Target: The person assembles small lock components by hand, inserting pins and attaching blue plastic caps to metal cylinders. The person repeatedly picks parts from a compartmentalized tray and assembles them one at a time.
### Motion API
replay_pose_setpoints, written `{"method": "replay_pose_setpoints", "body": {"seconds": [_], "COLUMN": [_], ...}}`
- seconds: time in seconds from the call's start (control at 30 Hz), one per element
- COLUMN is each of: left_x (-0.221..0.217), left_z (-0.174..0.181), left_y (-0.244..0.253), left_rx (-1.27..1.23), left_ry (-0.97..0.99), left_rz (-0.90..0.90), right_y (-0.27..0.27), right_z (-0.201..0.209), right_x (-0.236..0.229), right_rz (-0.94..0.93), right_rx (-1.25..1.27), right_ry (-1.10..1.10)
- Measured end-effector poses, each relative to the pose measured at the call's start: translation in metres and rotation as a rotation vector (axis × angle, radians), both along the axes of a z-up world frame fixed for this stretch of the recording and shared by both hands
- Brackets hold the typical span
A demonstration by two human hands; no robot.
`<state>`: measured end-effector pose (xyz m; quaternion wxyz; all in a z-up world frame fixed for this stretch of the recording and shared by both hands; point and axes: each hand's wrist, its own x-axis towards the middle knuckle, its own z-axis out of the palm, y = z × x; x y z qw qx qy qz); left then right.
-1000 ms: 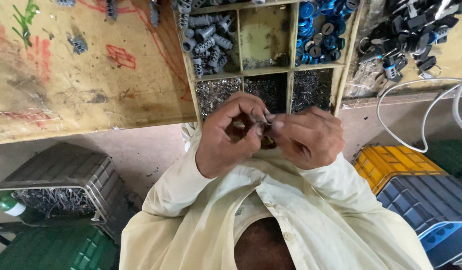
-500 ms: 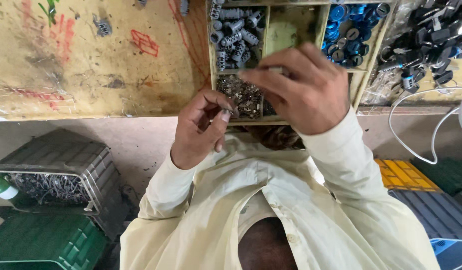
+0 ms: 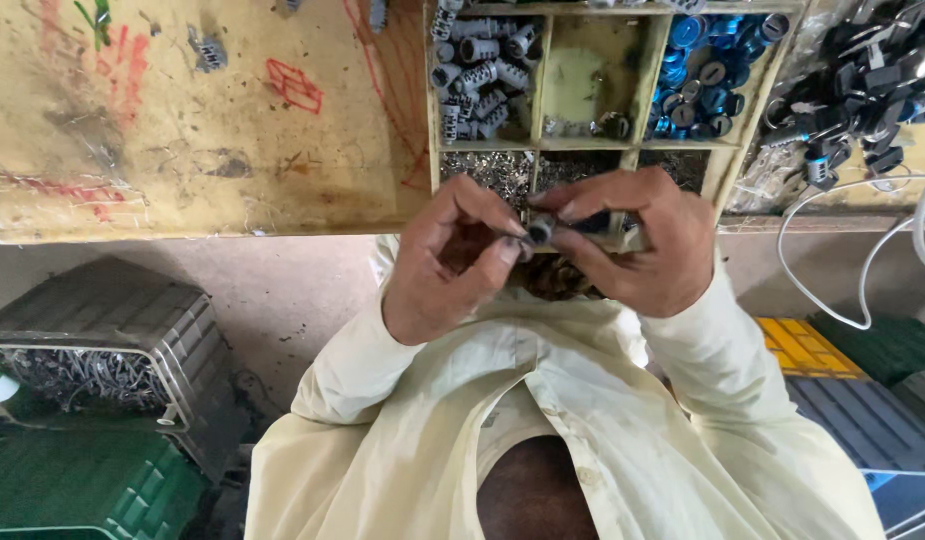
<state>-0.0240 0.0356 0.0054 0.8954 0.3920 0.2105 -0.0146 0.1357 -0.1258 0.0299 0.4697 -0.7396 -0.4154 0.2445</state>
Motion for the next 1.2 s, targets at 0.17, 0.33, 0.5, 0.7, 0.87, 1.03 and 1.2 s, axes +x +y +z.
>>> {"method": "replay_pose_setpoints", "body": {"seconds": [0.17, 0.33, 0.5, 0.7, 0.87, 1.03, 1.2], "left_x": [0.014, 0.022, 0.023, 0.025, 0.029, 0.030, 0.027], "left_z": [0.007, 0.012, 0.014, 0.011, 0.022, 0.032, 0.006], "left_y": [-0.006, -0.004, -0.005, -0.004, -0.018, -0.033, -0.020], "left_rx": [0.058, 0.148, 0.155, 0.327, 0.920, 1.141, -0.267], "left_ry": [0.033, 0.041, 0.141, 0.111, 0.082, -0.144, -0.161], "left_rz": [-0.133, -0.201, -0.213, -0.234, -0.130, -0.096, -0.181], "right_y": [-0.035, -0.041, -0.036, -0.031, -0.032, -0.044, -0.048], "right_z": [-0.016, -0.015, -0.009, -0.003, -0.001, -0.015, -0.019], "right_x": [-0.024, -0.020, -0.017, -0.009, -0.009, -0.027, -0.022], "right_rz": [-0.188, -0.119, -0.103, -0.037, -0.036, -0.282, -0.069], "right_rx": [-0.046, 0.033, 0.015, 0.041, -0.016, -0.060, 0.336], "right_ry": [-0.020, -0.052, -0.125, -0.232, -0.337, -0.405, -0.495]}}
